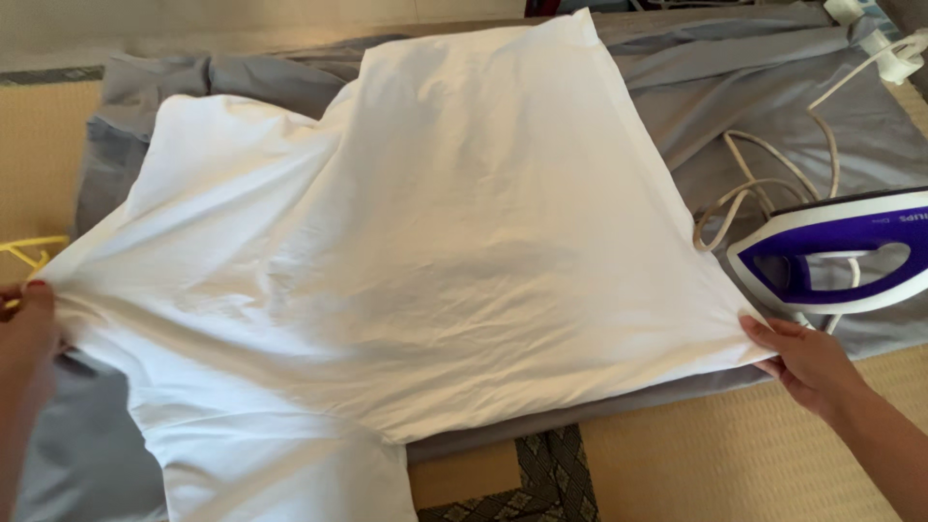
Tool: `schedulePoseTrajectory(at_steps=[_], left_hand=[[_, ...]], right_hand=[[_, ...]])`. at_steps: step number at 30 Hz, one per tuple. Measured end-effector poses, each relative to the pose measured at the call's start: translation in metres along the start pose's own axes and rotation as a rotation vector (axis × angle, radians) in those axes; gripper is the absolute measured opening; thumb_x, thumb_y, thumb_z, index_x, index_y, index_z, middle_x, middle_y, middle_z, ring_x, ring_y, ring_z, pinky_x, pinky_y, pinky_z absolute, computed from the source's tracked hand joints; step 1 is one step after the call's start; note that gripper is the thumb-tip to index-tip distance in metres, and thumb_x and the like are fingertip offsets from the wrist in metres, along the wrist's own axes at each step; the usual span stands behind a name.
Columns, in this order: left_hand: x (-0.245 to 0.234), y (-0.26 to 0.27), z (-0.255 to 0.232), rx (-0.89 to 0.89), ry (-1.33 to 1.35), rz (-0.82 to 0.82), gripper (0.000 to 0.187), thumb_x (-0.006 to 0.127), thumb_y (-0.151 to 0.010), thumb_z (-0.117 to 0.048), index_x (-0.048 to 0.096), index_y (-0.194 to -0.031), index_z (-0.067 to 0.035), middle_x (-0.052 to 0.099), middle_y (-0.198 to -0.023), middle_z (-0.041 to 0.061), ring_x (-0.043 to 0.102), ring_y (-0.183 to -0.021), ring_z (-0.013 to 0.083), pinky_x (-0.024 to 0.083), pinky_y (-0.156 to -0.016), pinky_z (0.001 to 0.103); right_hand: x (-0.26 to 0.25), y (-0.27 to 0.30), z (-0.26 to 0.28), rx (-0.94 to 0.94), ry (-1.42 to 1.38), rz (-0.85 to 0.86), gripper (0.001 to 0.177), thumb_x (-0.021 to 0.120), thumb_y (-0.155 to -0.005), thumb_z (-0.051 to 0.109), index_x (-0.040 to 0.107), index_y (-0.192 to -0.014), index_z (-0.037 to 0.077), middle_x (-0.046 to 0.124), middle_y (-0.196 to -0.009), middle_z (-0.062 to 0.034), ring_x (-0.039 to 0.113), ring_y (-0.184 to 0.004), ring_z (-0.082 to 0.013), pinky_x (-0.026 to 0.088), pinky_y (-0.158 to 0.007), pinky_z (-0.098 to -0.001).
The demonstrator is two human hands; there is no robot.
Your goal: The person irons a white t-shirt on a grey ironing board. They unfold the shirt, smooth it out, and use a purple and white iron to press the sleeves and the main body of the garment.
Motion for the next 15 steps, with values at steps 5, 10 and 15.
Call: schedulePoseTrajectory(at_steps=[5, 10, 15], left_hand=[[0.019, 0.06, -0.032, -0.28, 0.054, 0.025, 0.038, 0.066, -0.11, -0.036, 0.053, -0.123, -0.004, 0.066, -0.11, 0.009, 0.07, -0.086, 0.0163, 0.061, -0.074, 0.033], [0.023, 0.145, -0.081, -0.134, -0.26, -0.093, 0.053, 0.076, -0.108, -0.046, 0.065, -0.115, 0.005, 0.067, -0.107, 0.011, 0.063, -0.088, 0.0184, 0.052, -0.073, 0.033], [0.022, 0.203, -0.088, -0.197, -0.484, -0.053, 0.06, 0.071, -0.106, -0.055, 0.071, -0.109, 0.005, 0.072, -0.096, 0.015, 0.065, -0.091, 0.027, 0.051, -0.083, 0.042]], right_hand=[[0.005, 0.003, 0.003, -0.019, 0.015, 0.015, 0.034, 0.072, -0.096, 0.024, 0.068, -0.117, -0.002, 0.069, -0.111, -0.0091, 0.066, -0.099, -0.0171, 0.055, -0.088, -0.0283], [0.012, 0.016, 0.008, 0.004, -0.028, 0.045, 0.037, 0.071, -0.094, 0.025, 0.067, -0.116, -0.004, 0.07, -0.111, -0.0094, 0.068, -0.101, -0.0182, 0.058, -0.094, -0.0308], [0.02, 0.027, 0.012, 0.034, 0.047, 0.089, 0.039, 0.071, -0.095, 0.022, 0.064, -0.119, -0.008, 0.07, -0.111, -0.0128, 0.068, -0.101, -0.022, 0.058, -0.094, -0.034]])
Point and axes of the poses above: each hand's wrist, its own y-axis away from the middle knuckle, its own x-axis out of the palm, z = x × y, the point moved 6 cm from there along -y, towards the middle knuckle
